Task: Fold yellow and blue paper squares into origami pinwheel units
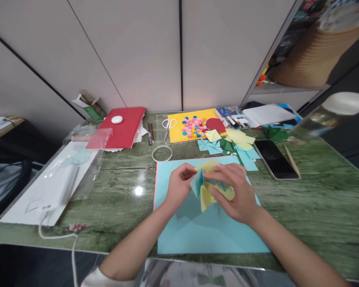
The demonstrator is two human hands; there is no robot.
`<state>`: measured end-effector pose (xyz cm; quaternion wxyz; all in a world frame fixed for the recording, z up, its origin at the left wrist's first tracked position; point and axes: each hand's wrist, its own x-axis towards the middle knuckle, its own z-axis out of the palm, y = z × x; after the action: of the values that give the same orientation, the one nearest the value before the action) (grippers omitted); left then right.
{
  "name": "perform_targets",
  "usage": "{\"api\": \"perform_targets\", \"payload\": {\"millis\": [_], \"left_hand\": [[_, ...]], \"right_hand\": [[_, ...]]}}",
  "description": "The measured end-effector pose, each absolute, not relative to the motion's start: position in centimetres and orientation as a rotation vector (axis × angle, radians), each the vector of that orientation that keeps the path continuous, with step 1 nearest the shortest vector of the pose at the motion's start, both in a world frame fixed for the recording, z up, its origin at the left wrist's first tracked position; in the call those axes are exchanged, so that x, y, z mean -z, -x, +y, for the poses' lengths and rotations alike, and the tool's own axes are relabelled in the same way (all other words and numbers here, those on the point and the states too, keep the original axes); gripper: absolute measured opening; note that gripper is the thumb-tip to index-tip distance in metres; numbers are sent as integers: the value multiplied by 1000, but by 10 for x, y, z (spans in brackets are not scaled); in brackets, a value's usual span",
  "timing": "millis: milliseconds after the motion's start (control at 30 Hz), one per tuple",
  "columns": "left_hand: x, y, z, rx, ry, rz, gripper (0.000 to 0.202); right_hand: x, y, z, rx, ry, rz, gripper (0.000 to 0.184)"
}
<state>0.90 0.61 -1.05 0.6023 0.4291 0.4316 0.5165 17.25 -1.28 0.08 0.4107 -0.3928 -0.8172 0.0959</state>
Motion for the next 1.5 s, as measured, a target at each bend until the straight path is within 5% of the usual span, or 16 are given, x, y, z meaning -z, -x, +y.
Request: {"api": "perform_targets", "payload": {"millis": [367,667,1100,1500], "left_hand": [[9,-10,6,-1259,-1190,1194,14],[16,-3,-4,-1398,-2066,1372,13],[7,-5,7,-1025,-1383,1162,25],[8,-5,5,-1067,-1381,1275,14]], "right_hand": [[1,-174,-10,-202,1058,-1979,64],[-4,-170,-9,-602,1331,-1738,69],[-2,-172,0,-723,1391,-1692,67],[-3,-176,0,-686,1255,-1648,54]]}}
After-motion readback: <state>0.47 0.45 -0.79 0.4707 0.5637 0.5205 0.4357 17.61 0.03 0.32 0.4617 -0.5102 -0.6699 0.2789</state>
